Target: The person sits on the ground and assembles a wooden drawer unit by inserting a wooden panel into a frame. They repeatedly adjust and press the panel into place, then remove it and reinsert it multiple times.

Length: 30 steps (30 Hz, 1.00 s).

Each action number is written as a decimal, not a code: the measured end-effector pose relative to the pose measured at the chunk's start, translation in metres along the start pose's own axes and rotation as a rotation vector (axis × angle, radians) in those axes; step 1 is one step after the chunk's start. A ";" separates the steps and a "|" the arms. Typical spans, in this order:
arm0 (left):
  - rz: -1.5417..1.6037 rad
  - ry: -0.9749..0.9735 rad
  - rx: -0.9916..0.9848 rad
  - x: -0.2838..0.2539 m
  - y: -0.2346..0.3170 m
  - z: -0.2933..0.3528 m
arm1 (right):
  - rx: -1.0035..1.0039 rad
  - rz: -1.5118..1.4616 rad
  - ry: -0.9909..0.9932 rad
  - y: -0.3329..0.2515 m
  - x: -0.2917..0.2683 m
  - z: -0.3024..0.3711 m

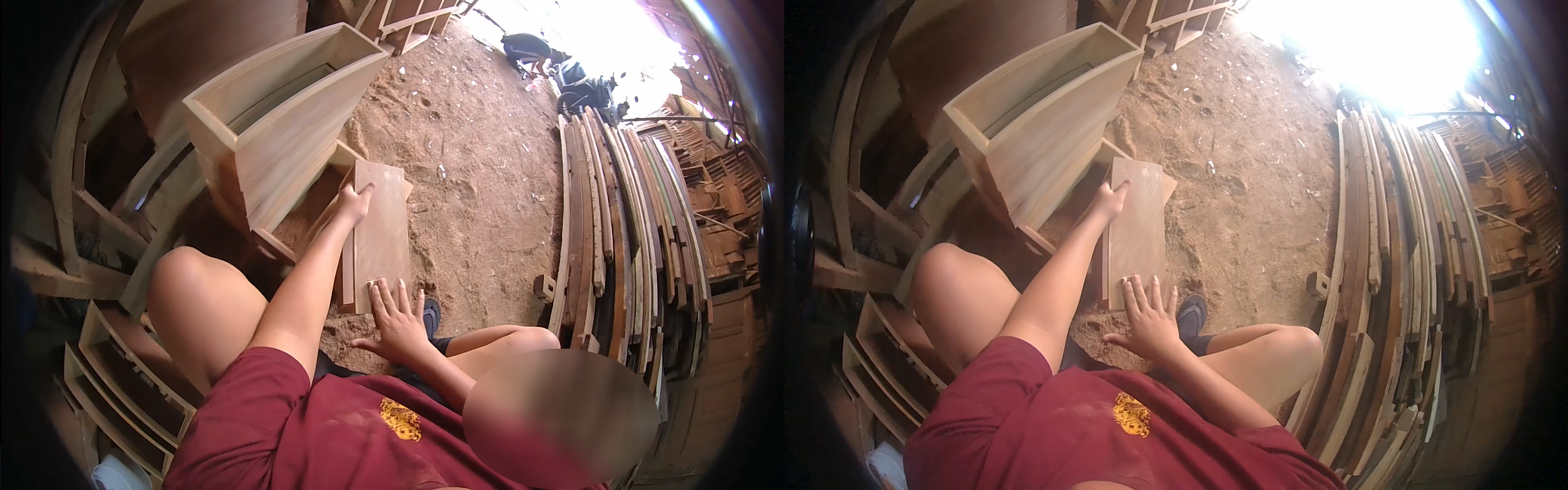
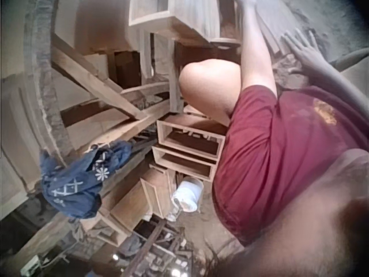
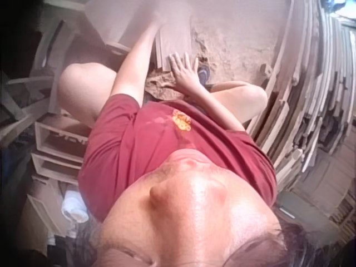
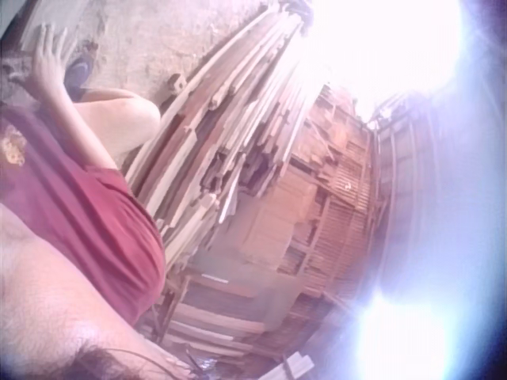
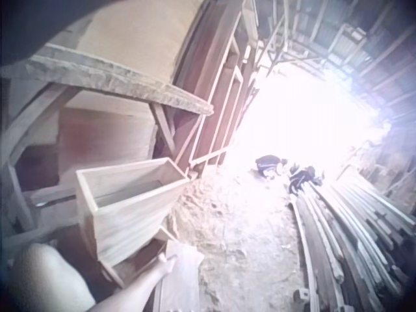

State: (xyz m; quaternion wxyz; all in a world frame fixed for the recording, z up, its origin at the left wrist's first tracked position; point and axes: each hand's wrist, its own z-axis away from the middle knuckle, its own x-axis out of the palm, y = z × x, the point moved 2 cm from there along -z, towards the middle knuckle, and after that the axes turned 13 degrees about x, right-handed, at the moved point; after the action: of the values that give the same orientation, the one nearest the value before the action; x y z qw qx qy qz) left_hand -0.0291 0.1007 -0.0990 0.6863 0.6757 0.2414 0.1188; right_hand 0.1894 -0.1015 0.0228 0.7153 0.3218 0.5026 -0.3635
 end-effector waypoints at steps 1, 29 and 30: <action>0.014 0.006 -0.001 0.003 0.001 0.003 | 0.015 0.000 0.015 0.002 0.004 -0.002; -0.738 0.013 0.236 0.015 0.080 0.039 | -0.514 0.114 0.031 0.128 -0.005 -0.138; -0.785 0.012 0.222 0.007 0.076 0.040 | -0.517 0.122 -0.040 0.119 -0.032 -0.139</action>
State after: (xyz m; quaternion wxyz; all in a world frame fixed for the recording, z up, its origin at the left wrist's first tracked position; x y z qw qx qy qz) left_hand 0.0088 0.0737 -0.0266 0.6012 0.6014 0.4963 -0.1750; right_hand 0.2148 0.0825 0.0251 0.8041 0.1507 0.5444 -0.1853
